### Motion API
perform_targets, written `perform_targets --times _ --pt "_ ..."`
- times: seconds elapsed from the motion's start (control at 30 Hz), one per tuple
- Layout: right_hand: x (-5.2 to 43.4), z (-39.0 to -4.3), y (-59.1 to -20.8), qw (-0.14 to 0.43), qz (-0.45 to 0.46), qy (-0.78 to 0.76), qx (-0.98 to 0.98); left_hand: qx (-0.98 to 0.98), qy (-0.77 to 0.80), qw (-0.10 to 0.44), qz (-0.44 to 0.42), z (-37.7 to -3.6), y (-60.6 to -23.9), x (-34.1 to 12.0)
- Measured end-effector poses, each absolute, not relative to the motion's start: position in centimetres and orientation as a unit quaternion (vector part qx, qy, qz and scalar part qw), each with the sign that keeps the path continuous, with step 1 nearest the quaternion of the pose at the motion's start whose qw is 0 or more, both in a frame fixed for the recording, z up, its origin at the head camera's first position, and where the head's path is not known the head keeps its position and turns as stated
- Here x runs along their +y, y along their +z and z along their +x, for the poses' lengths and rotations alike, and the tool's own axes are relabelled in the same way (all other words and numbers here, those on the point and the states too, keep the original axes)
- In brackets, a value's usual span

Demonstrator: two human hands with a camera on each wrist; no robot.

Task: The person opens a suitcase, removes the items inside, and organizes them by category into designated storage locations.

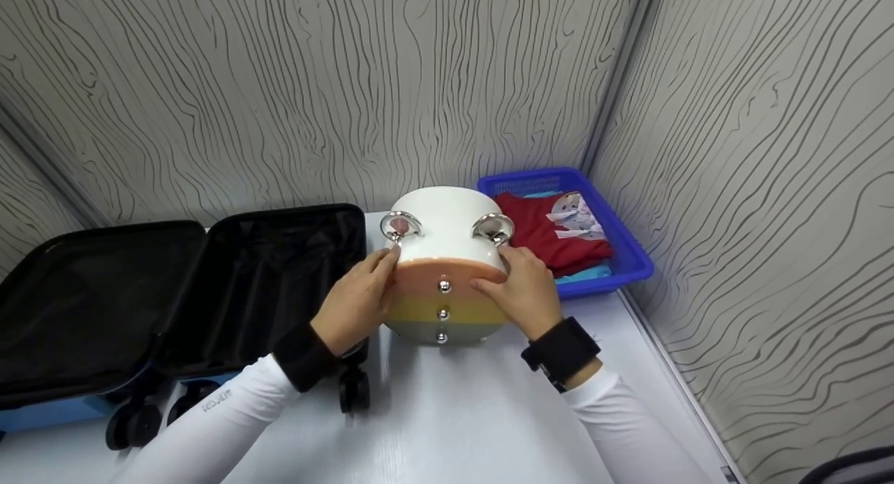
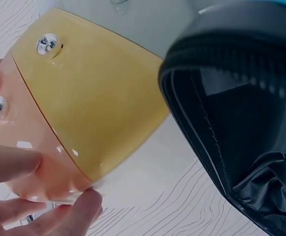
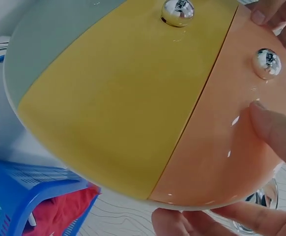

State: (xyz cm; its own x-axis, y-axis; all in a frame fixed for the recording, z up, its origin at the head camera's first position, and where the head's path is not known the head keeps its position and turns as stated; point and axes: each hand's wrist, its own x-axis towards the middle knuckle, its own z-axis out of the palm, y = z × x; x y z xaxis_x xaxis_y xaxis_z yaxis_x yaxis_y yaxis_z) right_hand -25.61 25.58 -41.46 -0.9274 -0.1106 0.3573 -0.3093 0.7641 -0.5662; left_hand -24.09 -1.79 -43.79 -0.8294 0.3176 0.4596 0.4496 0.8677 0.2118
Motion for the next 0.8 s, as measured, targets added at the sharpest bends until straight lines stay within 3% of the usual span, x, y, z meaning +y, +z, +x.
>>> perform_targets --times 0.8 --pt "24.4 -34.8 -42.4 0.114 0.131 0.343 -0.923 -0.948 -0.169 0.219 -0.159 -29.8 -43.2 -1.7"
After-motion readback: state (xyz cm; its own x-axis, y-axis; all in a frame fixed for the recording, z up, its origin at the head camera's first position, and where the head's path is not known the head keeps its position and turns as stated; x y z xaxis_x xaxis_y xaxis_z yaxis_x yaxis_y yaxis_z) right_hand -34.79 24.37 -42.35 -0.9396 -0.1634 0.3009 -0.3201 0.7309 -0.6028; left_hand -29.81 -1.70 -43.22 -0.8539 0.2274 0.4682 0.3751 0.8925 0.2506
